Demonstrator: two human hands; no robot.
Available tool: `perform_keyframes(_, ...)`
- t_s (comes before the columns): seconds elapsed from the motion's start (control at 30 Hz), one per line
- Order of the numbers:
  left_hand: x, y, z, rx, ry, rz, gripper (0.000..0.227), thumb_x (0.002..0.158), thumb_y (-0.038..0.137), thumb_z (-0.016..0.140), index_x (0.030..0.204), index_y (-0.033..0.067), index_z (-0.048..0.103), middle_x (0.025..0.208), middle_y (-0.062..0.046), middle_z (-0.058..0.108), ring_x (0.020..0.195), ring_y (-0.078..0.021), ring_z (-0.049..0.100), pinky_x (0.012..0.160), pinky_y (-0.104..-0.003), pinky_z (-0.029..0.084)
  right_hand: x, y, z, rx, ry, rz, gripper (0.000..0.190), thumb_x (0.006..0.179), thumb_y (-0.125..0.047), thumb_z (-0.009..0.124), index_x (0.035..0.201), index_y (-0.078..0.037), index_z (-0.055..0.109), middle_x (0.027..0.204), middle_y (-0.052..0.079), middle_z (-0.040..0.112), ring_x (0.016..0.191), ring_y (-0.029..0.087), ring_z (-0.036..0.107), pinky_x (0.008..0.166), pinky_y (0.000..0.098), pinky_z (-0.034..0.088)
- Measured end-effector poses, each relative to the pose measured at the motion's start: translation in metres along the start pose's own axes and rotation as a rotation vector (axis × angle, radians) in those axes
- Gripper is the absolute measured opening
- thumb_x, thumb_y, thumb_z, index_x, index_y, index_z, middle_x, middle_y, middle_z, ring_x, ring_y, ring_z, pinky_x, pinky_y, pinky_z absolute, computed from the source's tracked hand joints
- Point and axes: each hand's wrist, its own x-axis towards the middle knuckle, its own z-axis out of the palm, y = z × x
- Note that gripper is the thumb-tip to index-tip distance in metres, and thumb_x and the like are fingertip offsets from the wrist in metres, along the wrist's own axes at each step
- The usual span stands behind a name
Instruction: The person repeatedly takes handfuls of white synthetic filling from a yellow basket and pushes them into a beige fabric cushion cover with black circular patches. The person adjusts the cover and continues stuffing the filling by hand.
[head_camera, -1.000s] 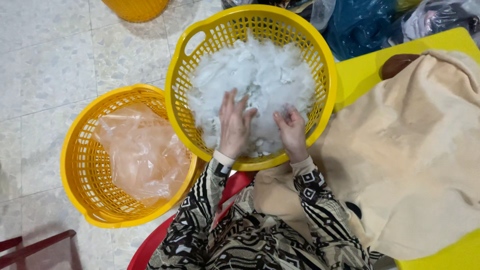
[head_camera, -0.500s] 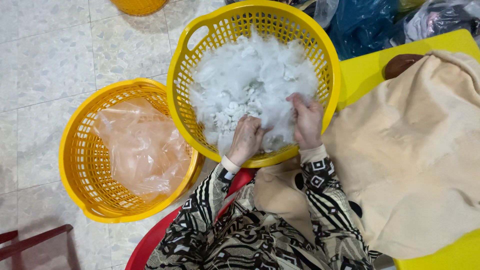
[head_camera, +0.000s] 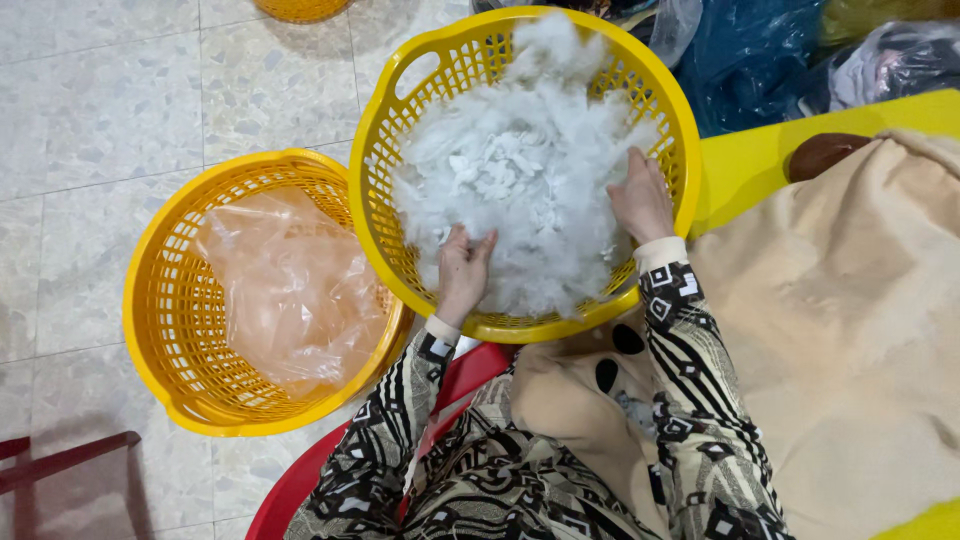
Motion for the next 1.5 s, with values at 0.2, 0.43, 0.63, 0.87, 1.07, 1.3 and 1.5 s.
perform_keyframes(0.2, 0.025, -0.025, 0.030, -0.304, 0.065, -0.223, 0.019, 0.098, 0.018, 0.071, 0.102, 0.0007, 0.064, 0.081, 0.000, 0.069, 0.071, -0.0084, 0.058, 0.065, -0.027, 0.050, -0.022, -0.040, -0.029, -0.003, 0.035, -0.126, 0.043, 0.090, -0.008, 0.075, 0.131, 0.001, 0.064, 0.125, 0.026, 0.061, 0.116, 0.044, 0.059, 0.098, 0.0477, 0.048)
perform_keyframes(0.43, 0.037, -0.016, 0.054, -0.623, 0.030, -0.223, 0.014, 0.094, 0.004, 0.075, 0.106, -0.0004, 0.070, 0.090, 0.000, 0.071, 0.077, -0.0054, 0.059, 0.068, -0.023, 0.046, -0.051, -0.080, -0.001, 0.739, -0.250, -0.074, 0.044, 0.096, -0.017, 0.073, 0.134, 0.000, 0.059, 0.109, 0.009, 0.064, 0.086, 0.011, 0.065, 0.074, 0.0273, 0.055)
perform_keyframes(0.63, 0.043, -0.001, 0.047, -0.624, 0.131, -0.206, 0.016, 0.091, -0.004, 0.068, 0.106, -0.0013, 0.075, 0.096, -0.003, 0.076, 0.081, -0.0064, 0.064, 0.072, -0.023, 0.051, -0.068, -0.091, 0.024, 0.790, -0.185, 0.029, 0.014, 0.096, -0.014, 0.071, 0.097, 0.000, 0.073, 0.073, -0.001, 0.065, 0.067, 0.007, 0.054, 0.061, 0.0287, 0.046)
perform_keyframes(0.87, 0.072, 0.030, 0.006, -0.605, 0.387, 0.073, 0.010, 0.100, -0.006, 0.065, 0.106, -0.0028, 0.072, 0.105, -0.007, 0.076, 0.091, -0.0108, 0.065, 0.084, -0.025, 0.052, -0.072, -0.090, -0.002, 0.518, -0.074, -0.104, 0.022, 0.101, -0.015, 0.069, 0.087, 0.002, 0.066, 0.063, 0.011, 0.049, 0.059, 0.014, 0.042, 0.054, 0.0343, 0.037)
perform_keyframes(1.07, 0.088, 0.044, -0.030, -0.328, 0.565, 0.307, 0.028, 0.103, -0.010, 0.053, 0.124, 0.0020, 0.068, 0.120, -0.011, 0.072, 0.111, -0.0184, 0.068, 0.102, -0.031, 0.054, -0.070, -0.079, -0.021, 0.409, 0.031, -0.050, 0.023, 0.096, -0.015, 0.073, 0.082, 0.001, 0.065, 0.064, 0.013, 0.057, 0.055, 0.022, 0.051, 0.054, 0.0359, 0.040)
perform_keyframes(1.3, 0.076, 0.021, -0.022, 0.915, -0.471, -0.123, 0.102, 0.069, -0.002, 0.069, 0.160, 0.0151, 0.026, 0.171, -0.026, 0.010, 0.153, -0.0570, 0.003, 0.101, -0.086, 0.010, -0.076, -0.083, -0.033, 0.411, 0.095, -0.169, 0.012, 0.091, -0.005, 0.076, 0.093, 0.003, 0.068, 0.082, 0.016, 0.059, 0.071, 0.030, 0.056, 0.064, 0.0369, 0.043)
perform_keyframes(1.5, 0.049, 0.014, -0.002, 0.566, -0.172, 0.160, 0.077, 0.090, 0.025, 0.075, 0.157, 0.0116, 0.038, 0.167, -0.023, 0.017, 0.154, -0.0508, 0.011, 0.110, -0.080, 0.014, -0.084, -0.100, -0.036, 0.473, 0.046, -0.193, 0.012, 0.092, -0.005, 0.075, 0.100, 0.002, 0.070, 0.086, 0.014, 0.064, 0.074, 0.026, 0.061, 0.068, 0.0343, 0.047)
